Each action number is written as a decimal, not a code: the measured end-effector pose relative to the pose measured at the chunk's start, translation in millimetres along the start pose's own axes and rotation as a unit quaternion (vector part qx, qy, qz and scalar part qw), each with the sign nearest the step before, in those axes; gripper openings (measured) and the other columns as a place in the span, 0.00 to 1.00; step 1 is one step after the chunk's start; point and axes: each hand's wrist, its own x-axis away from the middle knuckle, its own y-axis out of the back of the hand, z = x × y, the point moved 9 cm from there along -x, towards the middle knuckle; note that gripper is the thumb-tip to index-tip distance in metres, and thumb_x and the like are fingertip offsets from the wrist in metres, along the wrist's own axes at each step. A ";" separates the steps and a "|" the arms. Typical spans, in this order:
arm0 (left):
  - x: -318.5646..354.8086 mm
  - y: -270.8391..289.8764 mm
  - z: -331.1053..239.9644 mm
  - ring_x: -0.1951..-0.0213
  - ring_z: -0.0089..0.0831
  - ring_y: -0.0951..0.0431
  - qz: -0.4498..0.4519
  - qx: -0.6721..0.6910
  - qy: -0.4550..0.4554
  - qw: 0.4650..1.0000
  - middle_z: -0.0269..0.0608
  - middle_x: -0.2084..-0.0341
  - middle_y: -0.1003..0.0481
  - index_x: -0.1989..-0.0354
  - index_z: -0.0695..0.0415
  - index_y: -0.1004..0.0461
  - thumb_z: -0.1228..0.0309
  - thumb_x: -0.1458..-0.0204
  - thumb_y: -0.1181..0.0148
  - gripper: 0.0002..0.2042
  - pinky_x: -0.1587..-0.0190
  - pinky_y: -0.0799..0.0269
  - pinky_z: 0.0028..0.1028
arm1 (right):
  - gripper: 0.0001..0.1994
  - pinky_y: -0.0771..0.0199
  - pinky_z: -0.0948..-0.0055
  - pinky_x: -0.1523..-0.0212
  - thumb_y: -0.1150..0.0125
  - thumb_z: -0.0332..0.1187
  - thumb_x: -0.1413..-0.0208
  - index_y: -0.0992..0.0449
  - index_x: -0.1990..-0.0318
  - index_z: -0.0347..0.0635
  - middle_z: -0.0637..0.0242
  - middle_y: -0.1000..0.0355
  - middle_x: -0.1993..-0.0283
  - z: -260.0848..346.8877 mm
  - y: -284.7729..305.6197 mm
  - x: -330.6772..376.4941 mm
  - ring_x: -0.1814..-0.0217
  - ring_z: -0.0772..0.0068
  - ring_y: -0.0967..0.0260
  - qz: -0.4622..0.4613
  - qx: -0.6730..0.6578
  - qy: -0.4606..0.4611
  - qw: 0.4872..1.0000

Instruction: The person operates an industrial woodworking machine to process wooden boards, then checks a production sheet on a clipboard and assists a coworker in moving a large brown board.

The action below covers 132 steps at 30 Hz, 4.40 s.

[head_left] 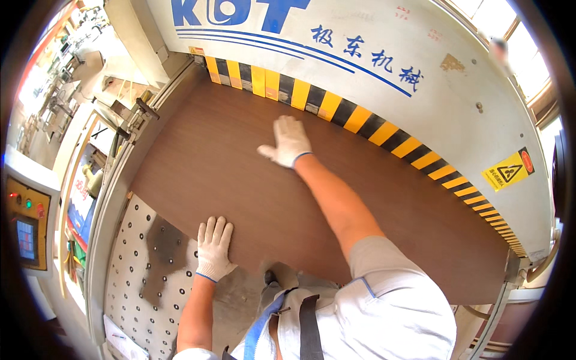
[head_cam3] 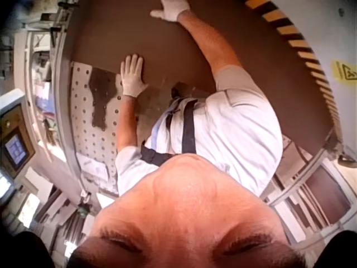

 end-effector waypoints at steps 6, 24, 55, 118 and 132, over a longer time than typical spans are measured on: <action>6.5 12.9 0.4 0.22 0.63 0.38 -0.016 0.016 0.002 1.000 0.58 0.25 0.33 0.26 0.60 0.31 0.49 0.60 0.20 0.51 0.19 0.48 0.64 | 0.45 0.39 0.46 0.21 0.28 0.65 0.46 0.25 0.37 0.31 0.42 0.30 0.30 81.8 -44.3 95.8 0.24 0.40 0.36 -0.161 -0.045 0.181 0.969; 21.9 -7.2 9.8 0.20 0.61 0.41 -0.075 0.000 -0.032 0.997 0.57 0.23 0.35 0.24 0.60 0.34 0.49 0.60 0.17 0.54 0.18 0.50 0.62 | 0.49 0.51 0.50 0.13 0.50 0.68 0.26 0.41 0.18 0.27 0.40 0.46 0.13 -291.3 -13.5 742.4 0.11 0.41 0.50 -0.117 0.133 -0.624 0.761; 118.0 -9.7 69.1 0.14 0.55 0.53 0.009 -0.059 0.235 0.970 0.58 0.16 0.47 0.17 0.65 0.48 0.71 0.53 0.25 0.53 0.13 0.60 0.51 | 0.34 0.23 0.45 0.38 0.29 0.60 0.42 0.15 0.53 0.29 0.43 0.20 0.47 -77.3 33.3 287.5 0.40 0.39 0.23 -0.106 0.005 -0.215 0.971; 1258.2 -77.0 -201.9 0.30 0.52 0.21 -0.307 0.299 0.804 0.412 0.61 0.33 0.21 0.31 0.68 0.23 0.58 0.36 0.37 0.31 0.26 0.28 0.41 | 0.42 0.32 0.55 0.20 0.31 0.61 0.34 0.26 0.24 0.36 0.44 0.27 0.23 829.5 -383.7 844.6 0.19 0.43 0.32 0.523 0.107 0.536 0.654; 1487.4 -175.4 -300.8 0.48 0.59 0.12 0.151 0.312 0.869 0.353 0.56 0.55 0.12 0.61 0.58 0.11 0.67 0.40 0.41 0.13 0.41 0.17 0.51 | 0.38 0.31 0.56 0.22 0.34 0.56 0.33 0.26 0.26 0.34 0.43 0.27 0.24 1301.4 -402.0 1050.3 0.22 0.44 0.30 0.524 0.036 0.698 0.487</action>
